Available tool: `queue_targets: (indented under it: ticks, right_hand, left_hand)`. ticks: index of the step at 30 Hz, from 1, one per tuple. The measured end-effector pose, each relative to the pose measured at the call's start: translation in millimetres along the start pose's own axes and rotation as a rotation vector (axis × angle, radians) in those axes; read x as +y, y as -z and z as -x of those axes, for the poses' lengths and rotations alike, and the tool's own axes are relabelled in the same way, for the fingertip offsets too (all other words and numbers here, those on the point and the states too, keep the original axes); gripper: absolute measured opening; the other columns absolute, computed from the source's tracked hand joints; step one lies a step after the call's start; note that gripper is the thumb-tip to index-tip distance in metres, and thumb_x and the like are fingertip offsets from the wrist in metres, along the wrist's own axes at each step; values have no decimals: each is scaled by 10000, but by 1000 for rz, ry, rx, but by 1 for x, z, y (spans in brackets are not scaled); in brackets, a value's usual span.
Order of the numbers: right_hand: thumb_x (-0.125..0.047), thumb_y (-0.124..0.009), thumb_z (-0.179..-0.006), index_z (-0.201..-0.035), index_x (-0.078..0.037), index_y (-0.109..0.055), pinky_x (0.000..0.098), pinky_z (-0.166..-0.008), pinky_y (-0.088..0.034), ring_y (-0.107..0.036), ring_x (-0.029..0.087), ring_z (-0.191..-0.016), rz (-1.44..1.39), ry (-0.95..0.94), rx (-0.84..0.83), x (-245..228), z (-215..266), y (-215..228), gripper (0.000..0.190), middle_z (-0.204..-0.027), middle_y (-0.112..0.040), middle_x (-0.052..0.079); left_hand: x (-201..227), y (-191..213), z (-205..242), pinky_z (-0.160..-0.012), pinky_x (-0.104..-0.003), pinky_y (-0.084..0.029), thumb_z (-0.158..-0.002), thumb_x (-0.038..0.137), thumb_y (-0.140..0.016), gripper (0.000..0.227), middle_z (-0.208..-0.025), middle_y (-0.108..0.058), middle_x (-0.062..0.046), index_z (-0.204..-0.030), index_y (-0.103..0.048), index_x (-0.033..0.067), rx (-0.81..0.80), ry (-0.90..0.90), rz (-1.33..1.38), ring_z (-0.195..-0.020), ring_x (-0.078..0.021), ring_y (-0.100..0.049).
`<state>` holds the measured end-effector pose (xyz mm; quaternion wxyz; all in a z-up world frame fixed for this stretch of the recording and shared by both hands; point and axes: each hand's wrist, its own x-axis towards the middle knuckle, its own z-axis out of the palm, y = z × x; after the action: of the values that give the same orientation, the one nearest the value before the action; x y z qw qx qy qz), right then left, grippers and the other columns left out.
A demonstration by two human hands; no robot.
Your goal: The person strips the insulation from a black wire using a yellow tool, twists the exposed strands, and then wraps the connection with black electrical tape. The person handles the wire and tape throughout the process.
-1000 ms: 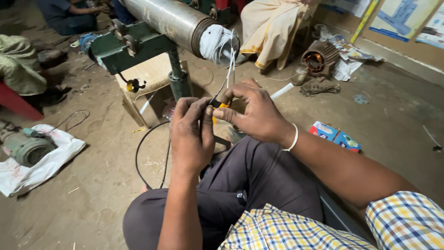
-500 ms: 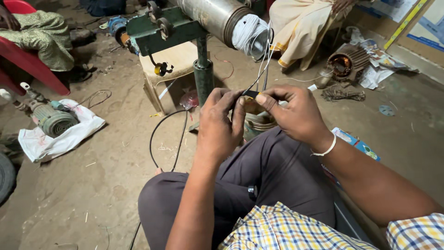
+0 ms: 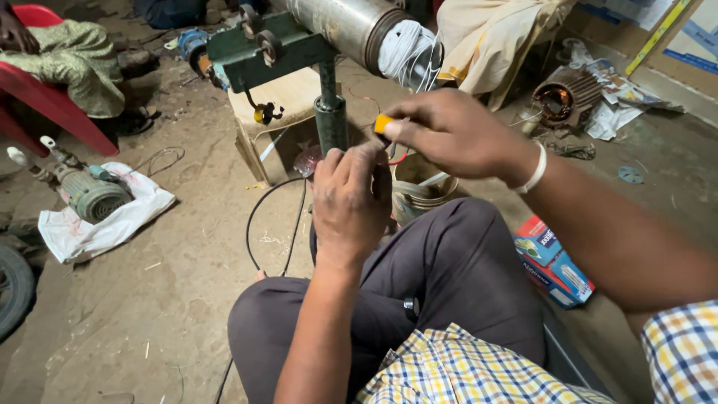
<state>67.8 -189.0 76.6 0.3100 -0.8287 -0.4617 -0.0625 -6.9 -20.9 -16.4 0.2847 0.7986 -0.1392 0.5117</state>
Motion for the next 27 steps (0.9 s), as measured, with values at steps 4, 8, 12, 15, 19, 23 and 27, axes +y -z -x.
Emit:
queue_targets:
  ticks: [4, 8, 12, 15, 19, 23, 27]
  right_hand:
    - [-337, -596, -1067, -1207, -68, -785, 336, -441, -357, -438, 132, -475, -194, -413, -272, 7, -30, 4, 357, -582, -500, 33]
    - [-343, -586, -996, -1085, -37, -720, 260, -422, -399, -473, 48, -438, -334, -422, -273, 0, -24, 7, 345, -532, -509, -39]
    - [-320, -656, -1007, -923, 1, -688, 244, -435, -396, -475, 51, -457, -538, -408, -110, -1, -21, 6, 333, -572, -501, -46]
    - [-314, -674, -1005, -859, -13, -660, 239, -442, -417, -497, 60, -471, -633, -336, -71, 1, -10, 3, 335, -585, -534, -34]
    - [-323, -694, -1041, -921, -23, -638, 247, -496, -450, -507, 71, -523, -993, -42, -152, -13, 32, 11, 328, -626, -526, -25]
    - [-318, -753, -1045, -904, -6, -668, 270, -625, -464, -571, 96, -644, -822, 158, -249, -14, 86, 52, 352, -702, -612, 53]
    - [-347, -734, -949, -957, -50, -784, 304, -661, -521, -658, 130, -720, -328, -128, -506, 68, 108, 84, 302, -763, -747, 44]
  left_hand:
    - [-6, 4, -3, -768, -432, -450, -921, 101, -733, 277, -898, -614, -73, -1194, -691, 75, 7, -66, -59, -860, -294, -587]
    - [-6, -3, 2, -768, -445, -449, -932, 117, -714, 228, -916, -585, -91, -1157, -699, 87, -20, -17, -126, -883, -305, -589]
    - [-5, -8, 1, -768, -454, -454, -924, 125, -698, 225, -929, -589, -99, -1143, -694, 74, -58, -21, -192, -886, -315, -590]
    - [-5, -10, 0, -786, -454, -458, -951, 130, -695, 187, -955, -594, -101, -1131, -685, 79, -9, -7, -151, -909, -323, -594]
    - [-11, -4, 0, -794, -456, -465, -956, 123, -687, 218, -964, -599, -110, -1168, -692, 76, 8, -1, -143, -915, -325, -595]
    - [-13, -3, -2, -776, -460, -463, -991, 118, -699, 162, -929, -595, -118, -1149, -713, 85, 15, 71, -85, -891, -336, -601]
    - [-11, 0, -4, -781, -453, -486, -1016, 115, -684, 145, -948, -609, -133, -1147, -713, 61, 7, 140, 36, -891, -349, -625]
